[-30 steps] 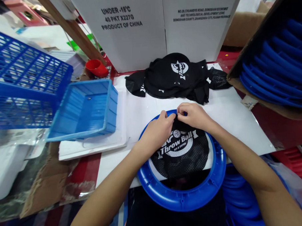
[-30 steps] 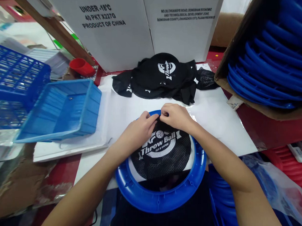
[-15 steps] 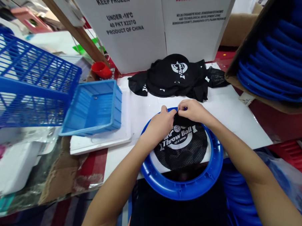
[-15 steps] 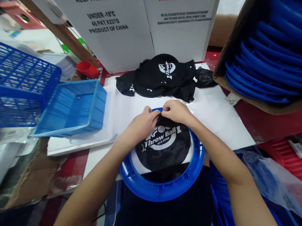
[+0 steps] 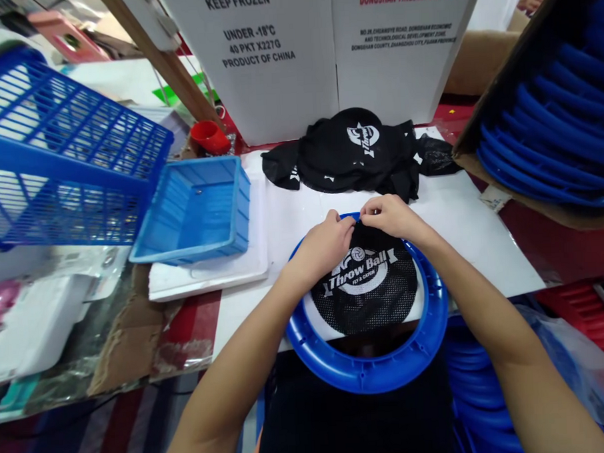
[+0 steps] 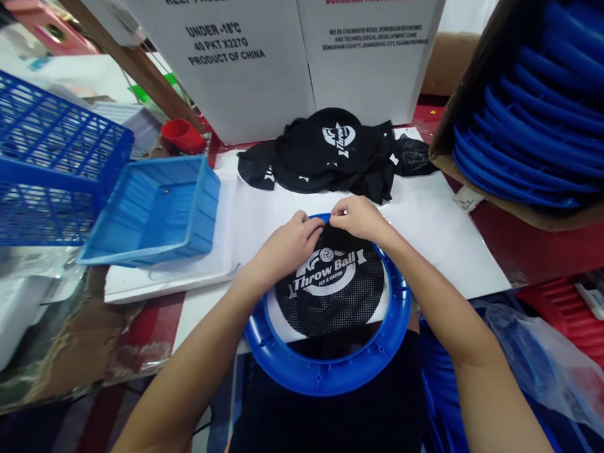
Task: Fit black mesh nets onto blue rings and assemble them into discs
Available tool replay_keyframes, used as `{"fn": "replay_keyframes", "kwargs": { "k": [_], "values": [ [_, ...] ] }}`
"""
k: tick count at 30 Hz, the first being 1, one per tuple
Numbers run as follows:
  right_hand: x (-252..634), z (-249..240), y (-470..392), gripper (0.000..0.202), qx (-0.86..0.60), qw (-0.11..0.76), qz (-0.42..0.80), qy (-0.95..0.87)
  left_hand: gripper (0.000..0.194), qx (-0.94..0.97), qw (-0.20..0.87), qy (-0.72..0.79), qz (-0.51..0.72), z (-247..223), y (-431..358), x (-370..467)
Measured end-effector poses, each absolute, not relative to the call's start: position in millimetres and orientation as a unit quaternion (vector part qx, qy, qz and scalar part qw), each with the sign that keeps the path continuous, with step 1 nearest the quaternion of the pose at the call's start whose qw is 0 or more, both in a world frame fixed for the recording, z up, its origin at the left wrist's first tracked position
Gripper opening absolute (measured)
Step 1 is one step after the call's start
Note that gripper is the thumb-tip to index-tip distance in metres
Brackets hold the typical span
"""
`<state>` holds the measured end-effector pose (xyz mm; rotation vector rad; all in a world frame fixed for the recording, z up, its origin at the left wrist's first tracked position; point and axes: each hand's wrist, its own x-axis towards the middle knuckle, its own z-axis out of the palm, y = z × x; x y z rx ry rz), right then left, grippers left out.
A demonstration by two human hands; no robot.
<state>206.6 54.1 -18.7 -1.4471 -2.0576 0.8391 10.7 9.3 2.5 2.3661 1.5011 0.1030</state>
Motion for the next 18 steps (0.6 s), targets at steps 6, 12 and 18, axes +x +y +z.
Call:
{"fn": "replay_keyframes", "kwargs": {
  "k": [6,12,18],
  "values": [
    [200.7,-19.4,42.6,0.027,-0.544,0.259,0.254,-0.756,0.038,0.836,0.150,0.527,0.035,1.9,5.9,14.5],
    [195.4,-20.2,36.7,0.032,-0.551,0.251,0.228,-0.762,0.039,0.836,0.128,0.533,0.029,-0.6,5.3,18.1],
    [209.6,-19.5,45.4,0.031,-0.496,0.268,0.283,-0.776,0.038,0.836,0.154,0.525,0.049,-3.2,8.4,11.7]
  ]
}}
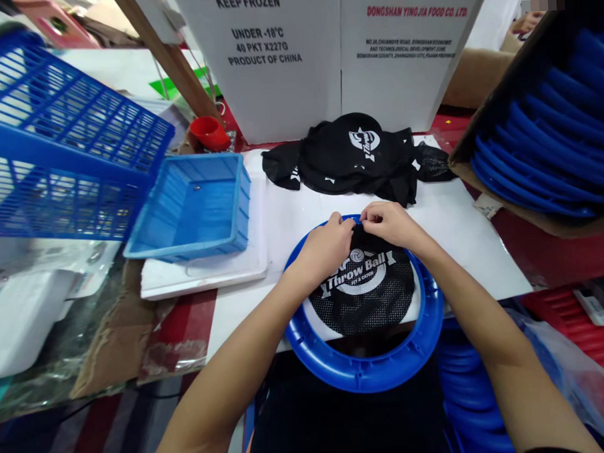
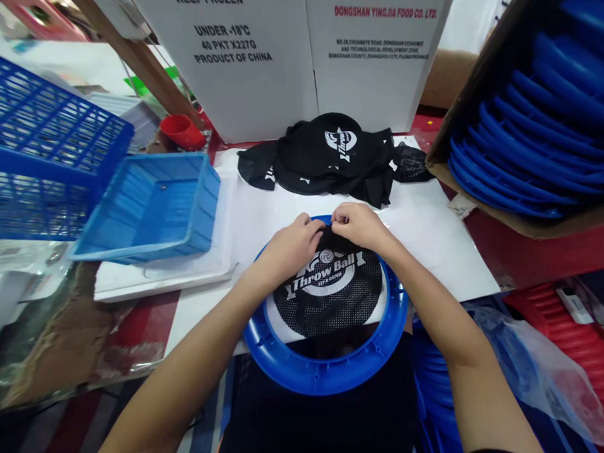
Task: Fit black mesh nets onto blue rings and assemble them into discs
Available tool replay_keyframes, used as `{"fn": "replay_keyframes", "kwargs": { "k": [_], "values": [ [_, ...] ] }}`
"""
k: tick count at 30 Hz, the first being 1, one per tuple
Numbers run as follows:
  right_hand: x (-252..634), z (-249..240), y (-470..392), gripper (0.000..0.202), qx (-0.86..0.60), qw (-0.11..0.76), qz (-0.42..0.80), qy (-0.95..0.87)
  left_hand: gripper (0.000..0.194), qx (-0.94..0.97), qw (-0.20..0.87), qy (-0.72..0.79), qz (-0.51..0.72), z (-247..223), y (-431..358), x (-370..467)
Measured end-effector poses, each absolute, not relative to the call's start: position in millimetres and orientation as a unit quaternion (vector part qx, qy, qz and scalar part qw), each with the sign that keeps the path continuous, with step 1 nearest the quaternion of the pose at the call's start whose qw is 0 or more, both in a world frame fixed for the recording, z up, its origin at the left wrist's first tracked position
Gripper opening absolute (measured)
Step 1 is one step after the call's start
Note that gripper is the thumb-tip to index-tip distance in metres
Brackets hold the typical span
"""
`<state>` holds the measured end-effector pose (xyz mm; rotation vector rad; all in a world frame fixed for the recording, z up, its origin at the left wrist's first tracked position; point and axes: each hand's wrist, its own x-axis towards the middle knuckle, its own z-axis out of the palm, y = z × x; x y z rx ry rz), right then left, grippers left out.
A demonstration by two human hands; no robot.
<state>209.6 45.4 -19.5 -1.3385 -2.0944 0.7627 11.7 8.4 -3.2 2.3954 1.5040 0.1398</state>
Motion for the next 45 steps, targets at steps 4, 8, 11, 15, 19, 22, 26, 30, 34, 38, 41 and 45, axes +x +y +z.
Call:
{"fn": "replay_keyframes", "kwargs": {
  "k": [4,8,11,15,19,22,26,30,34,38,41,45],
  "values": [
    [230.0,-10.2,30.6,0.023,-0.488,0.255,0.301,-0.779,0.030,0.841,0.216,0.481,0.124,1.2,19.2,-1.7],
    [242.8,1.4,-41.4,0.020,-0.578,0.252,0.178,-0.756,0.023,0.832,0.255,0.462,0.170,6.1,23.3,-11.7],
    [235.0,3.8,-124.5,0.028,-0.600,0.254,0.106,-0.751,0.026,0.834,0.228,0.480,0.151,9.2,20.4,-12.5],
    [209.6,-10.6,-207.6,0.024,-0.604,0.246,0.098,-0.752,0.029,0.807,0.117,0.562,0.134,18.7,15.1,-12.5],
    [196.0,-34.8,-232.7,0.027,-0.607,0.235,0.070,-0.756,0.021,0.795,0.113,0.565,0.188,30.8,-13.9,-16.7],
    [194.7,-48.8,-232.6,0.030,-0.604,0.251,0.046,-0.755,0.008,0.858,0.223,0.428,0.179,26.7,-57.4,-16.9],
    [193.7,-59.1,-226.9,0.031,-0.602,0.277,0.029,-0.749,0.028,0.894,0.219,0.384,0.073,2.0,-99.3,-15.6],
    [191.2,-66.7,-216.5,0.034,-0.610,0.293,0.028,-0.736,0.010,0.898,0.222,0.371,0.079,-13.7,-100.8,-20.0],
    [185.7,-73.5,-201.4,0.040,-0.635,0.308,0.031,-0.707,0.013,0.872,0.221,0.365,0.241,-21.3,-105.9,-23.4],
    [172.8,-69.8,-185.6,0.045,-0.659,0.325,-0.016,-0.678,0.015,0.845,0.156,0.354,0.369,-40.7,-122.9,-13.8],
    [166.0,-64.3,-173.4,0.031,-0.614,0.357,-0.076,-0.700,0.018,0.845,0.122,0.351,0.385,-55.4,-128.8,-5.6],
    [172.2,-66.0,-158.4,0.026,-0.525,0.420,-0.053,-0.739,0.018,0.846,0.104,0.362,0.378,-62.0,-127.8,-2.9]
  ]
}}
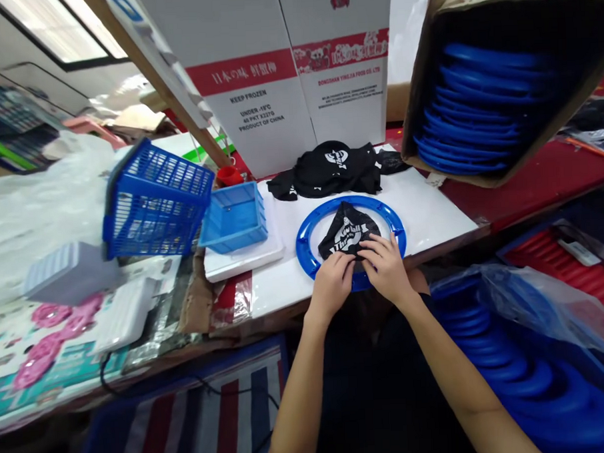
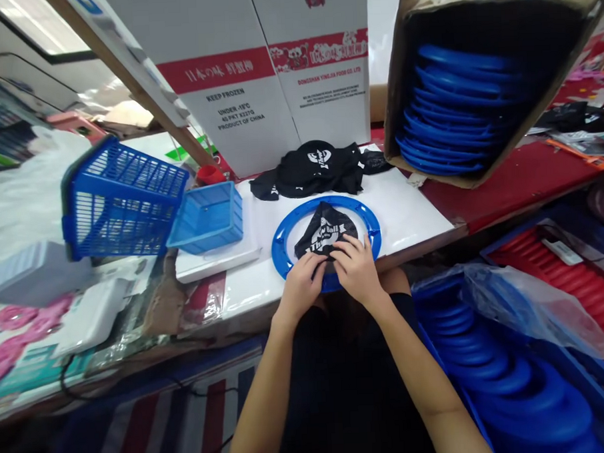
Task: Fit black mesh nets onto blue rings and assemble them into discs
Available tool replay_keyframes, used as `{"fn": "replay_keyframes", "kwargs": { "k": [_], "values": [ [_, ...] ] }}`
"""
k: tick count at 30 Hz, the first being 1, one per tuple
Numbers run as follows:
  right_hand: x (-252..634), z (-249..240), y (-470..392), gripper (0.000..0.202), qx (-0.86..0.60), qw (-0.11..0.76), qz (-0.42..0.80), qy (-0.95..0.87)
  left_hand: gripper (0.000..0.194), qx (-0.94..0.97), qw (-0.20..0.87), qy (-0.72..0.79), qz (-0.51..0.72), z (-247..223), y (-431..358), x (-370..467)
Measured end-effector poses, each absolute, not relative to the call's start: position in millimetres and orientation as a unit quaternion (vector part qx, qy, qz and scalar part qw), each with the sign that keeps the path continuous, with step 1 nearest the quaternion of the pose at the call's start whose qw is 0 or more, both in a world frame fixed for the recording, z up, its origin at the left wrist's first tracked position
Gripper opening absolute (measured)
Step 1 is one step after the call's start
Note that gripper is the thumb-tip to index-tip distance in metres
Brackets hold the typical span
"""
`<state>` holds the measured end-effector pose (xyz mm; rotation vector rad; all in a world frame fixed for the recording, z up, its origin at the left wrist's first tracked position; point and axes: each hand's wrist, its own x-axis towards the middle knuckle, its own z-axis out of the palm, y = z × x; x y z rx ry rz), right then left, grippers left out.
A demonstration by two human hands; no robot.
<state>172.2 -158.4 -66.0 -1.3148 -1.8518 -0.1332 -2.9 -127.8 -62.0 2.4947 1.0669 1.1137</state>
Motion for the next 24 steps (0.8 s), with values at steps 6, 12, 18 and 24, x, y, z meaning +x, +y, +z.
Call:
{"fn": "replay_keyframes", "kwargs": {
  "k": [6,12,18,24],
  "values": [
    [194.4,-71.4,-148.6,0.032,-0.450,0.499,-0.028,-0.740,0.019,0.838,0.158,0.352,0.386,-52.7,-122.4,-4.7],
    [199.7,-71.6,-147.1,0.028,-0.421,0.542,-0.042,-0.726,0.025,0.845,0.150,0.391,0.334,-42.9,-130.4,8.6],
    [200.5,-68.2,-149.4,0.016,-0.439,0.529,-0.012,-0.726,0.023,0.803,0.133,0.477,0.332,-39.8,-145.2,39.2],
    [215.0,-69.8,-150.2,0.014,-0.419,0.521,0.006,-0.743,0.024,0.762,0.149,0.452,0.439,-55.2,-141.9,19.7]
  ]
}}
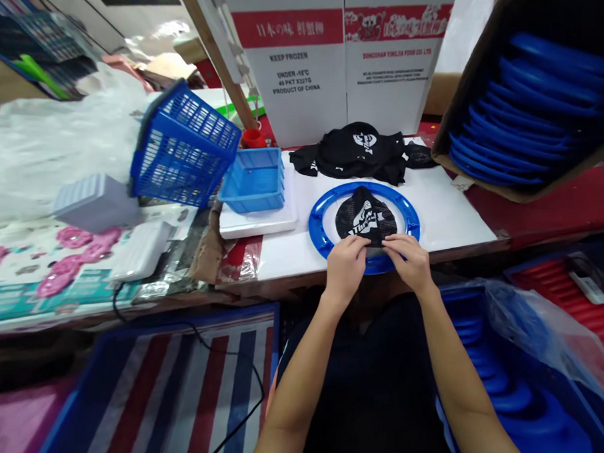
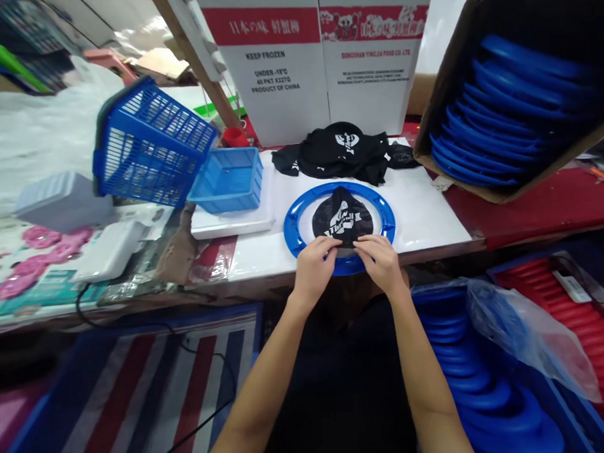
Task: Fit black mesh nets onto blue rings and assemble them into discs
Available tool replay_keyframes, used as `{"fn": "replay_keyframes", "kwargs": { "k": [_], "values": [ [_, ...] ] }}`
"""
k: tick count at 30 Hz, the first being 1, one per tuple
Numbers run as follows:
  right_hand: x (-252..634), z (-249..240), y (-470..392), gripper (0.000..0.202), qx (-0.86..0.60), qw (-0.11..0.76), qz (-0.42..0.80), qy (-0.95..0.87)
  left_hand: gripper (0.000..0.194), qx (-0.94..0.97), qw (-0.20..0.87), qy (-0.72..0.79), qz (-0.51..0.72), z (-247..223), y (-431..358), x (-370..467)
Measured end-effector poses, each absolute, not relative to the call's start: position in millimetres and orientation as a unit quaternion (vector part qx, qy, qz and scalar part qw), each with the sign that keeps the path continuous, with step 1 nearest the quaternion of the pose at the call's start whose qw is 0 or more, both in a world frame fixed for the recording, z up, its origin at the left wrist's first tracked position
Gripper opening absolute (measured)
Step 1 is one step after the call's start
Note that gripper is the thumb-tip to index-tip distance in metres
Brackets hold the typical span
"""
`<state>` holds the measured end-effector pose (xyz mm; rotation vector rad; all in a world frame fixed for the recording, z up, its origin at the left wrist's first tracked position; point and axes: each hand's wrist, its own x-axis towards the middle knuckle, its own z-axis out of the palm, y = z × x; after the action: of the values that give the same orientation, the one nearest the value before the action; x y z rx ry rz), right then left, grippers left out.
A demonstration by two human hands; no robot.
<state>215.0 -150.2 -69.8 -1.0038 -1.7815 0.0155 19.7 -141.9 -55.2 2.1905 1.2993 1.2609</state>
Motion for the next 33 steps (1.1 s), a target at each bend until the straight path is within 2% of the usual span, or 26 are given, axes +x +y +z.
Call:
{"fn": "replay_keyframes", "kwargs": {
  "k": [4,11,19,28,33],
  "values": [
    [228.8,-71.6,-152.5,0.013,-0.385,0.483,0.039,-0.785,0.018,0.811,0.152,0.342,0.449,-64.2,-138.5,-5.2],
    [241.2,-65.6,-152.8,0.013,-0.380,0.425,0.107,-0.814,0.020,0.846,0.171,0.308,0.400,-62.4,-133.0,-15.6],
    [235.7,-58.9,-156.3,0.013,-0.383,0.429,0.117,-0.809,0.043,0.893,0.101,0.301,0.319,-56.5,-140.0,-16.5],
    [235.7,-56.5,-158.8,0.015,-0.388,0.405,0.084,-0.824,0.044,0.886,0.086,0.308,0.335,-60.6,-141.2,-16.8],
    [236.2,-47.9,-162.8,0.021,-0.405,0.331,0.058,-0.850,0.053,0.894,0.060,0.306,0.322,-64.9,-141.3,-19.4]
  ]
}}
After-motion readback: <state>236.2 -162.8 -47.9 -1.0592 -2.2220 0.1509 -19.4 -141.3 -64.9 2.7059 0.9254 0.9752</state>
